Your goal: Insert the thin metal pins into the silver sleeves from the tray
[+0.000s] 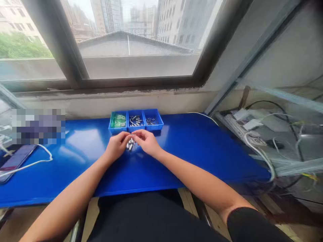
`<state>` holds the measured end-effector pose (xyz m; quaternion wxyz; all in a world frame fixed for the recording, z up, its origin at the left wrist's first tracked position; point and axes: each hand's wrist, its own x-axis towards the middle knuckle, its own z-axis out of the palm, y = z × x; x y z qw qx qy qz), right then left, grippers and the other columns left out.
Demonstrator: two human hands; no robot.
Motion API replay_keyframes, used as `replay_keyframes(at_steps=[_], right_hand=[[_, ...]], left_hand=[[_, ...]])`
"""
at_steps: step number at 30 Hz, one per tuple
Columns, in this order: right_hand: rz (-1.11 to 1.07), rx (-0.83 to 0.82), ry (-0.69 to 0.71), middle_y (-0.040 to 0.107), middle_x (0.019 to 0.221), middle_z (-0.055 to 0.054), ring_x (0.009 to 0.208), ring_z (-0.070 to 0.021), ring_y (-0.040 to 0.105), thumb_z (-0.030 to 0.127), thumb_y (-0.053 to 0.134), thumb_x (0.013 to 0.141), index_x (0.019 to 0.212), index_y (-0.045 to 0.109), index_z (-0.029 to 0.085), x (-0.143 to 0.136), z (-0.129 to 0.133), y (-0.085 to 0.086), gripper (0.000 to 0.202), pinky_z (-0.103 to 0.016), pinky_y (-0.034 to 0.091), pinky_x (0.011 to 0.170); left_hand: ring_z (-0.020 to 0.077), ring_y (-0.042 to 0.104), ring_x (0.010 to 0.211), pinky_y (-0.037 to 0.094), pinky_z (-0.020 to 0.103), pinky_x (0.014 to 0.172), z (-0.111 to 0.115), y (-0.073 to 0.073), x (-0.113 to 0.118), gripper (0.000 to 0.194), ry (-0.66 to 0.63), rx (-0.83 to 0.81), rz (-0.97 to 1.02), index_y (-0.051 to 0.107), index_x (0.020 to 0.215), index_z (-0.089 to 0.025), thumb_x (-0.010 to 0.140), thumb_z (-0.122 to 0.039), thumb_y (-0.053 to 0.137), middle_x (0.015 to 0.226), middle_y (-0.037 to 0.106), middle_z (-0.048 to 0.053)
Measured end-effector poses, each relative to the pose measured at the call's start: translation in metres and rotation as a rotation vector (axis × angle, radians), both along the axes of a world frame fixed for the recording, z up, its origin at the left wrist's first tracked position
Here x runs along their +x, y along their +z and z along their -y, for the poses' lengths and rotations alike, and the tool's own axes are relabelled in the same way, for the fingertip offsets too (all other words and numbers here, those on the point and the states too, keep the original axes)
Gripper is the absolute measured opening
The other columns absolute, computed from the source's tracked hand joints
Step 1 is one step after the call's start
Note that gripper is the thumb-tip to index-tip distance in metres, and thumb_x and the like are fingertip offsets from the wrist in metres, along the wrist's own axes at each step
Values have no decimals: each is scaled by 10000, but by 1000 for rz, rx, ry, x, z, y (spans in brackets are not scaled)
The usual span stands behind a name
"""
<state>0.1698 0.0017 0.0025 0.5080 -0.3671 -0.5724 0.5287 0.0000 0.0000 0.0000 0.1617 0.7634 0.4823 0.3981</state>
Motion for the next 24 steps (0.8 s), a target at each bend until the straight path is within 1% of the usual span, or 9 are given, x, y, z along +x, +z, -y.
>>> replay_keyframes(at_steps=[4,8,12,15,17,21,24], right_hand=[[11,-29,2,691,786,-40,670,-127,603,393,671,748,909,671,157,-1,-1,-2,286,-247,462,591],[46,-45,-43,702,804,-53,693,-140,609,411,638,770,896,693,154,0,-3,-1,291,-251,460,590],[85,-44,-25,700,763,-42,670,-142,605,440,613,789,842,703,154,2,-4,-1,304,-254,451,589],[115,-31,15,679,703,-29,637,-138,591,472,587,807,754,697,154,2,-4,-2,340,-257,443,588],[130,-29,22,669,686,-26,630,-135,585,470,579,812,729,691,154,2,-3,-2,346,-258,444,592],[89,-65,-21,685,768,-35,691,-141,608,411,618,787,830,677,160,2,-2,1,262,-255,460,607],[48,-68,-43,680,777,-27,694,-136,607,367,660,755,960,647,172,3,-2,2,283,-254,465,608]], left_hand=[[82,477,519,380,196,514,0,0,1,298,-2,7,26,657,884,-155,896,-419,520,613,596,-22],[70,417,478,363,190,495,0,-3,1,280,-25,30,70,640,969,-152,850,-401,598,539,490,-58],[66,402,481,367,182,497,-1,-7,2,316,-51,39,104,627,1028,-155,824,-395,640,538,461,-69],[62,405,480,370,180,495,-1,-8,2,333,-61,37,103,630,1027,-149,810,-400,657,545,464,-68],[61,400,477,367,178,489,-1,-8,2,324,-56,44,94,637,1019,-146,818,-401,646,543,459,-68],[62,396,472,357,179,481,0,-4,2,294,-38,70,51,661,1035,-154,865,-384,590,536,468,-63],[67,418,476,361,185,489,1,-2,2,283,-38,72,10,676,1036,-161,887,-373,561,544,518,-51]])
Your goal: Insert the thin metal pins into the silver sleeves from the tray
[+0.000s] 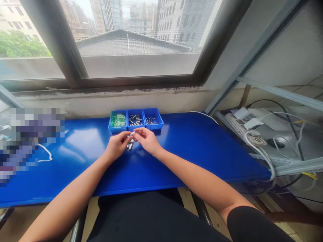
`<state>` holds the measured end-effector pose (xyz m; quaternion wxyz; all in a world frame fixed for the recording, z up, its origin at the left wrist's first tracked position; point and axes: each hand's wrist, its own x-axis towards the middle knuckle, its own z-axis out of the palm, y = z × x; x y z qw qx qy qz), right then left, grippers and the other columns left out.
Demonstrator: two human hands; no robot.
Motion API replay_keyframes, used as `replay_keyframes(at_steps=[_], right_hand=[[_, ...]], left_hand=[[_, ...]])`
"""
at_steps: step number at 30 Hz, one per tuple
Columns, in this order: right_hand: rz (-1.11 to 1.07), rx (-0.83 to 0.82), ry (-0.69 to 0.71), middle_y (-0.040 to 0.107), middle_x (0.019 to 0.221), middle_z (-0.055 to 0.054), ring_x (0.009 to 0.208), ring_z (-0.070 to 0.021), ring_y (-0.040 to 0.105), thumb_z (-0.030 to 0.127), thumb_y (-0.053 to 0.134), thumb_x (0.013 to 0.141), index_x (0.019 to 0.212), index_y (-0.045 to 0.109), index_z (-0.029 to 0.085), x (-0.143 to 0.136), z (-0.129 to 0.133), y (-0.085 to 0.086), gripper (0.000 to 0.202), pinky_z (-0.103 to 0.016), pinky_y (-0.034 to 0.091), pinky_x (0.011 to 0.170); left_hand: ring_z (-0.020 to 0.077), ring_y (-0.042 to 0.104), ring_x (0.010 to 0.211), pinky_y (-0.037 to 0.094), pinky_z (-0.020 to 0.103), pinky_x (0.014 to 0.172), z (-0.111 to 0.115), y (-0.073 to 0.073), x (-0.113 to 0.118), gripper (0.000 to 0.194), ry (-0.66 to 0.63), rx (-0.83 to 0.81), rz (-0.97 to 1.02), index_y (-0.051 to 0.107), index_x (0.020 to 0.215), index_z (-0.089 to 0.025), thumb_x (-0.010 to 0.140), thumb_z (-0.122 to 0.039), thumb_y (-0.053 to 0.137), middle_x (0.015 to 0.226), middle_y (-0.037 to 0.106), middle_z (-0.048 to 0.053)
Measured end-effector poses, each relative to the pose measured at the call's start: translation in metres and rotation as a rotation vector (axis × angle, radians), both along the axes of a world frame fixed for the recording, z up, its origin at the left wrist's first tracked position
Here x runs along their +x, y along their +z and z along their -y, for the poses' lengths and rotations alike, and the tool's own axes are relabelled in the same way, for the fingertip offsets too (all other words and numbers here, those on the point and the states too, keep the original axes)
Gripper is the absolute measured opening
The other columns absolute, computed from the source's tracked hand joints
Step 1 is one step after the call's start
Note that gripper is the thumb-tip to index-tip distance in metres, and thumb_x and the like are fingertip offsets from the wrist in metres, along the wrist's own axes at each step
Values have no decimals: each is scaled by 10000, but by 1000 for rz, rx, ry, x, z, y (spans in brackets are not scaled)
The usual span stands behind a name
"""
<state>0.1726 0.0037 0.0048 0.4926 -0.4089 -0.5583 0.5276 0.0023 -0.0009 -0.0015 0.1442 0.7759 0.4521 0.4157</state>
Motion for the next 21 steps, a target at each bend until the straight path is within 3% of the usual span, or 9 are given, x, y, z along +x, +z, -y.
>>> replay_keyframes(at_steps=[4,7,16,21], right_hand=[[-35,19,36,658,722,-14,630,-120,574,357,667,744,944,658,175,1,0,1,270,-253,461,580],[-48,17,38,664,729,-25,630,-123,572,371,672,738,877,665,172,0,0,1,242,-255,464,564],[-86,25,53,679,746,-26,656,-128,598,378,732,681,878,683,172,-1,2,1,289,-262,474,594],[-90,19,28,695,780,-42,665,-130,601,417,728,684,875,684,165,-1,1,0,319,-261,474,582]], left_hand=[[91,534,564,420,200,563,0,1,-1,283,-19,-16,-29,678,1025,-154,905,-364,531,717,674,7],[115,599,645,450,210,622,0,1,-1,303,-19,-34,-37,678,1013,-150,923,-371,491,815,710,33],[101,532,567,389,198,535,-1,2,-2,394,-18,-73,-53,673,822,-145,951,-403,405,636,624,3],[86,446,488,362,193,501,3,5,1,330,15,-109,28,628,1063,-158,899,-422,519,543,513,-52]])
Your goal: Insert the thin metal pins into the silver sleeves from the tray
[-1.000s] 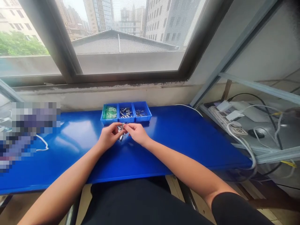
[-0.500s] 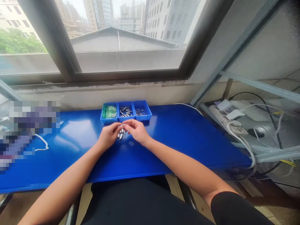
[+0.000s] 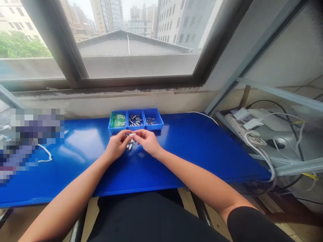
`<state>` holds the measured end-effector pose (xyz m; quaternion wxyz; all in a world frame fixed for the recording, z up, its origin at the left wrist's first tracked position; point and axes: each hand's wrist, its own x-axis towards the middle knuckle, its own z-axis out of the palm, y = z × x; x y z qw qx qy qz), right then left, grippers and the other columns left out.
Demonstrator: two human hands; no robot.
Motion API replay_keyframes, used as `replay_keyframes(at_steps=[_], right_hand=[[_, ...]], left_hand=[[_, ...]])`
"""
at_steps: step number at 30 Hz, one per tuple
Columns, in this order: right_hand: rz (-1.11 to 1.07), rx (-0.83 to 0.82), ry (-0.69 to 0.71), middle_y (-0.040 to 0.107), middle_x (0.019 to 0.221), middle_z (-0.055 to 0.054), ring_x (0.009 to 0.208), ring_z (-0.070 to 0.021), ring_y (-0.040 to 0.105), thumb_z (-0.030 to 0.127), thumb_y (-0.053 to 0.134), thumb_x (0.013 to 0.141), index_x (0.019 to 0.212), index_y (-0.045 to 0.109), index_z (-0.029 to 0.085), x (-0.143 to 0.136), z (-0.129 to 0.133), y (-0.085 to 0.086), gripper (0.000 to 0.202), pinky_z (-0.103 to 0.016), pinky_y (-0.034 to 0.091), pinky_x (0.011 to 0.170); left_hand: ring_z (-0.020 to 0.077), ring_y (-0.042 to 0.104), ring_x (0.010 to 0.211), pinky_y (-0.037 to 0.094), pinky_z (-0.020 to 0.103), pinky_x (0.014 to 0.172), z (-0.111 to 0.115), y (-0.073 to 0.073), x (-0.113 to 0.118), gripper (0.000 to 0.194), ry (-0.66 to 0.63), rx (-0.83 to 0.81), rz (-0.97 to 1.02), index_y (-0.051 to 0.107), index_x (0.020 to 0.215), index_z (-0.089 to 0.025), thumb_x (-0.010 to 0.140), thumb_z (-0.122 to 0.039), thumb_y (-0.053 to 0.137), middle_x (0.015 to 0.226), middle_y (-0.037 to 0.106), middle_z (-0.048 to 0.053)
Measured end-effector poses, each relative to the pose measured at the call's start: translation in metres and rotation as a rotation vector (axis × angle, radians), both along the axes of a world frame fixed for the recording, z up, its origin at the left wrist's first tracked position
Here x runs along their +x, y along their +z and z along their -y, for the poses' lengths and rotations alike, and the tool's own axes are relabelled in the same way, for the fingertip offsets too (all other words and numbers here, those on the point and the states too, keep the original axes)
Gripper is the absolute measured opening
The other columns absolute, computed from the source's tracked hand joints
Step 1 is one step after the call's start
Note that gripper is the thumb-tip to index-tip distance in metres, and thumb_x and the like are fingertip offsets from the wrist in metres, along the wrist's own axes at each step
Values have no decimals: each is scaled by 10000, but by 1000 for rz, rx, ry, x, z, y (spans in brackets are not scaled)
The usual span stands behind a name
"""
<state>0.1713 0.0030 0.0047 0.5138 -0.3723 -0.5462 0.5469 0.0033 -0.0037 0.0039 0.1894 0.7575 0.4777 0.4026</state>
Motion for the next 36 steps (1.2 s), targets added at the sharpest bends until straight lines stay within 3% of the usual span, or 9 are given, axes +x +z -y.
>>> replay_keyframes(at_steps=[7,19,26,32,36], right_hand=[[-10,-52,-27,693,761,-54,666,-149,612,456,717,689,845,685,158,0,-1,1,338,-266,473,561],[35,18,-1,701,786,-48,696,-147,629,392,716,704,893,684,158,0,4,4,302,-279,494,631],[85,-15,-44,722,801,-54,722,-165,640,418,681,722,872,718,160,1,1,3,300,-282,496,626],[154,4,0,711,758,-39,689,-157,622,447,647,748,791,722,168,1,2,2,292,-278,480,617],[150,3,-45,695,759,-36,688,-149,609,453,670,730,798,693,168,1,1,2,293,-268,471,610]], left_hand=[[70,390,465,358,186,501,-1,-3,0,287,-48,56,53,624,1087,-183,879,-371,567,518,450,-72],[82,483,528,386,193,521,-4,-5,-3,300,30,66,-25,663,854,-158,908,-407,504,626,606,-20],[66,396,457,356,184,480,-2,-6,-1,289,1,61,47,620,1000,-165,842,-406,609,518,469,-73],[67,417,473,374,183,493,-4,-10,-1,318,-31,79,56,625,1043,-163,837,-406,613,537,490,-64],[70,426,470,367,188,491,-4,-7,-1,299,-17,101,-5,667,1042,-166,880,-390,555,545,529,-48]])
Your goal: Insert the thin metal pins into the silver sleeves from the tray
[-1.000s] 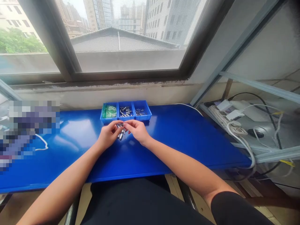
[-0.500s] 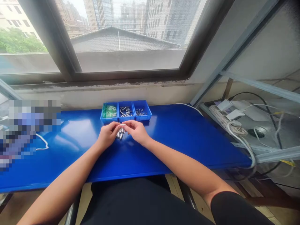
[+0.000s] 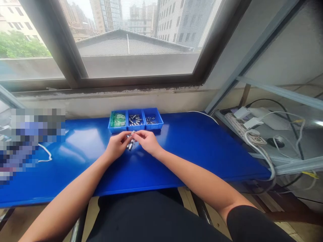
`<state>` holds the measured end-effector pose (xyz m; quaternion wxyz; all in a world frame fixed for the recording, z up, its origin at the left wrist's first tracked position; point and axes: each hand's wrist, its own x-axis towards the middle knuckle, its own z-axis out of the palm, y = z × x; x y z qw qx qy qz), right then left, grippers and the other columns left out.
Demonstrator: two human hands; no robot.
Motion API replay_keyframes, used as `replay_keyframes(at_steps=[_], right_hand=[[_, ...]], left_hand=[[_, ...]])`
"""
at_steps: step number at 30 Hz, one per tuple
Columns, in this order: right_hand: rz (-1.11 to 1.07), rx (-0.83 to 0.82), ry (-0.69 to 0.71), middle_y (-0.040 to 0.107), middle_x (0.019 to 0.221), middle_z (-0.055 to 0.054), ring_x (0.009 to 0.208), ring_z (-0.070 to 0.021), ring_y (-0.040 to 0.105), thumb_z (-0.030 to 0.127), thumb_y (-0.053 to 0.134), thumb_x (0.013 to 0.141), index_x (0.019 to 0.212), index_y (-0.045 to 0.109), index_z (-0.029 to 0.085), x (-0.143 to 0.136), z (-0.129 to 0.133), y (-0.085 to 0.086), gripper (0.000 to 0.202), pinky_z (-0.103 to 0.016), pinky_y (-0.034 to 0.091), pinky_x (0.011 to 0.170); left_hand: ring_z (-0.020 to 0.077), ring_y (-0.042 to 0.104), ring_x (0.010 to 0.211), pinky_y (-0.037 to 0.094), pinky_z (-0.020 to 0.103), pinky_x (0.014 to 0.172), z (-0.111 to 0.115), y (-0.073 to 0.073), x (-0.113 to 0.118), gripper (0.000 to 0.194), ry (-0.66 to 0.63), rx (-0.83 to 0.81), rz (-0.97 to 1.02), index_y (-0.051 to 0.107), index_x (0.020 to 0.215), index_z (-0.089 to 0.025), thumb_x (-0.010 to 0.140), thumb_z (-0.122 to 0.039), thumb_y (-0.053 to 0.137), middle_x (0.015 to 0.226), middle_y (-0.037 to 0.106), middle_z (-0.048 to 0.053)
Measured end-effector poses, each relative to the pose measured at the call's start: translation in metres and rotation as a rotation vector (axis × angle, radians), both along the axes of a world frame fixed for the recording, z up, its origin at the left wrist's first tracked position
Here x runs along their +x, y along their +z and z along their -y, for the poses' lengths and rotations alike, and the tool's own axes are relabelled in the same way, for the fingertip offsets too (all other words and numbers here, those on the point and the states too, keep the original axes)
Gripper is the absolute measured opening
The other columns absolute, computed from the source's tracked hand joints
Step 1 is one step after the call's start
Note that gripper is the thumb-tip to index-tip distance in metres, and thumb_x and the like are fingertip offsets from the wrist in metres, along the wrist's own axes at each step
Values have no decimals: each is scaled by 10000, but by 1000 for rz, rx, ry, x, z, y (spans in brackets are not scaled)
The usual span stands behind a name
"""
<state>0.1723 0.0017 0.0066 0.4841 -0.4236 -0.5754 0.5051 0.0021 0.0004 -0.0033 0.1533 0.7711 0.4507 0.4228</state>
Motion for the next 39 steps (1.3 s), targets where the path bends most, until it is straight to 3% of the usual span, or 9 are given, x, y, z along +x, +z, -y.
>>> replay_keyframes(at_steps=[4,7,13,23,26,30,35,37,39], right_hand=[[-90,-25,-20,663,733,-15,654,-129,584,410,715,692,937,653,176,1,-2,1,345,-252,459,584],[-139,-46,29,656,719,-16,636,-124,571,403,715,687,909,664,174,1,-2,2,323,-250,454,564],[-268,-179,28,634,658,-5,563,-102,532,417,756,630,787,657,158,0,-3,3,319,-246,443,523],[-366,-365,-300,660,769,-27,618,-105,596,295,710,716,858,646,180,16,-25,5,194,-200,460,467],[-338,-311,-255,686,864,-45,676,-115,627,275,668,754,944,648,191,21,-32,5,209,-207,482,505],[-73,-82,-111,697,982,-49,706,-126,642,209,626,758,1024,655,205,27,-39,1,267,-245,494,581],[534,193,-80,691,744,-32,668,-166,611,213,598,788,825,698,210,40,-35,5,106,-307,475,683],[846,187,-64,697,762,-60,719,-204,634,232,617,790,790,701,207,44,-31,11,87,-321,471,699],[1140,128,-58,708,873,-99,851,-251,657,251,595,818,916,700,197,46,-27,16,154,-342,479,742]], left_hand=[[91,518,545,411,204,552,0,3,-1,286,-17,-7,-44,679,1015,-155,896,-370,533,696,667,8],[115,589,635,441,213,613,0,3,-1,288,-42,-27,-63,671,1012,-151,915,-361,500,801,704,35],[101,531,558,395,195,532,2,4,-2,357,-15,-75,-88,675,853,-153,944,-396,431,633,629,-3],[110,547,573,400,205,553,1,3,-1,335,-1,-77,-116,684,881,-162,931,-396,449,671,657,2],[108,542,564,390,205,546,2,4,-1,326,3,-91,-118,683,869,-163,928,-390,456,656,652,-2],[108,540,568,390,208,549,3,6,1,329,0,-89,-126,679,861,-159,930,-389,454,662,651,1],[108,543,576,388,209,558,3,7,1,341,2,-91,-134,676,848,-155,932,-395,449,655,645,1],[108,546,583,389,209,564,3,7,1,344,-2,-98,-138,676,852,-155,933,-395,444,663,648,2],[106,544,581,386,208,560,3,6,1,349,1,-110,-146,676,857,-154,935,-397,438,662,649,2]])
